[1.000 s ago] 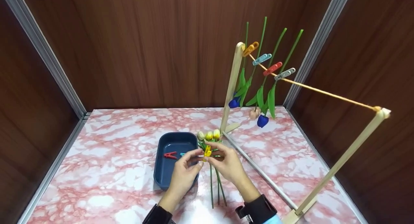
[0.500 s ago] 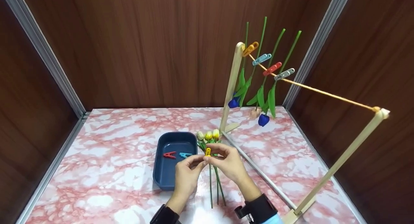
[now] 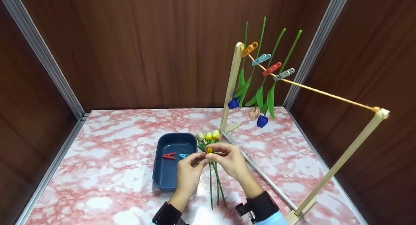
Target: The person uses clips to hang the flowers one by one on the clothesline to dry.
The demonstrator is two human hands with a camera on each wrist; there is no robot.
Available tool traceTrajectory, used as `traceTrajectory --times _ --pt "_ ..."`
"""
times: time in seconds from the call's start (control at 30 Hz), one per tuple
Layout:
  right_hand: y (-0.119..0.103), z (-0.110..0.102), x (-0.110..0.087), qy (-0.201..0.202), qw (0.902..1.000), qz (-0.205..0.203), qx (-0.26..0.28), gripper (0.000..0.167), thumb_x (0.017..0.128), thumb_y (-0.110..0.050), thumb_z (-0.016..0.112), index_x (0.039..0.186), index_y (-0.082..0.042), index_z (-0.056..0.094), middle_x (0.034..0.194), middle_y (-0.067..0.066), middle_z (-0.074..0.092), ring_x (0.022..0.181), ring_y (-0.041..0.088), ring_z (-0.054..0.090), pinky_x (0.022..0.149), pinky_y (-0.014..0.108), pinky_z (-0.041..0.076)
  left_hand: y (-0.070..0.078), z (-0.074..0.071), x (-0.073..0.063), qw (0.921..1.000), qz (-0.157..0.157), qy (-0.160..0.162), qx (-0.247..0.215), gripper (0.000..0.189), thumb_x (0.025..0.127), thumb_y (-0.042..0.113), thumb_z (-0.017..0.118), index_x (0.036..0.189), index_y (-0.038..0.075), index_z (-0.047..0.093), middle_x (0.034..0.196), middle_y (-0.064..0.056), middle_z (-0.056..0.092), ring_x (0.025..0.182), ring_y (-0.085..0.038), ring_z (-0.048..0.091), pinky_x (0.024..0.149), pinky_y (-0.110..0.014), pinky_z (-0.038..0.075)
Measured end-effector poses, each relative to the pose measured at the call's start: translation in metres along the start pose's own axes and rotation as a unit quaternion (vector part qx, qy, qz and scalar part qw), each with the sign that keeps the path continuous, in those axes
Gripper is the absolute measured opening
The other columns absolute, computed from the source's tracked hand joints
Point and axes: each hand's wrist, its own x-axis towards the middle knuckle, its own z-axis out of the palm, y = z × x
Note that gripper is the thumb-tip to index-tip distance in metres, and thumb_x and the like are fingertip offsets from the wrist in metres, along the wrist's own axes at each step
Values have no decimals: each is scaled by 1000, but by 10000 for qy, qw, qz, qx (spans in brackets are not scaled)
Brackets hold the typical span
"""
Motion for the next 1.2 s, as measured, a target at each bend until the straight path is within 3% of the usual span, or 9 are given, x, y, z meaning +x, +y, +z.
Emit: traceTrajectory --times 0.33,0.5,0.6,0.67,0.73,0.87,0.97,1.1,1.2 --pt "-2 -2 9 583 9973 -348 -265 8 90 -3 86 97 1 86 96 22 83 83 2 73 76 16 58 3 6 1 9998 106 -84 -110 20 94 10 85 112 4 84 110 -16 84 103 -20 81 88 -20 64" --pt "-3 -10 16 830 9961 -263 166 9 90 1 84 98 5 85 98 26 83 82 1 75 76 17 61 1 -5 20 9975 187 -607 -298 25 111 12 61 125 -3 75 117 -23 81 108 -26 80 95 -30 66" --pt "-4 -15 15 1030 9937 -272 336 9 90 3 84 98 7 84 96 26 83 79 3 76 73 18 62 -2 -12 36 9935 506 -906 473 21 110 5 59 121 -1 75 113 -21 82 104 -28 80 92 -33 67" --pt "-4 -18 13 1142 9923 -278 380 9 89 4 84 98 8 84 96 26 83 77 4 76 72 19 62 -4 -14 44 9774 860 -1182 1529 16 104 0 67 114 2 79 109 -16 83 101 -27 80 89 -34 66" --pt "-2 -22 10 1226 9913 -250 405 10 90 4 84 99 8 84 97 26 83 77 4 77 70 19 62 -7 -12 49 9431 1257 -1627 2612 15 100 0 71 110 5 82 108 -12 84 101 -26 80 90 -36 66" --pt "4 -28 2 1366 9897 -143 405 11 91 3 83 100 9 83 98 24 83 76 4 76 68 19 60 -15 4 52 8515 1894 -2438 4239 21 94 -6 73 105 8 84 108 -9 83 101 -27 80 89 -39 67" --pt "9 -31 -4 1465 9881 -74 459 12 90 3 84 99 10 83 94 19 84 76 4 75 68 19 60 -23 20 49 7600 2402 -2654 5424 21 89 -6 74 96 11 84 100 -5 81 92 -24 78 79 -36 66" --pt "15 -36 -13 1464 9877 -36 548 14 90 2 85 100 11 82 89 5 85 78 4 76 72 19 62 -39 38 41 6186 3271 -2619 6646 16 92 6 76 87 18 83 89 2 80 79 -16 73 69 -30 62" --pt "21 -40 -19 1417 9880 -80 603 14 90 5 83 100 14 80 88 1 85 79 6 77 75 20 64 -48 46 36 5566 3607 -2610 7014 18 94 10 75 86 24 85 87 6 81 77 -12 72 69 -26 61"
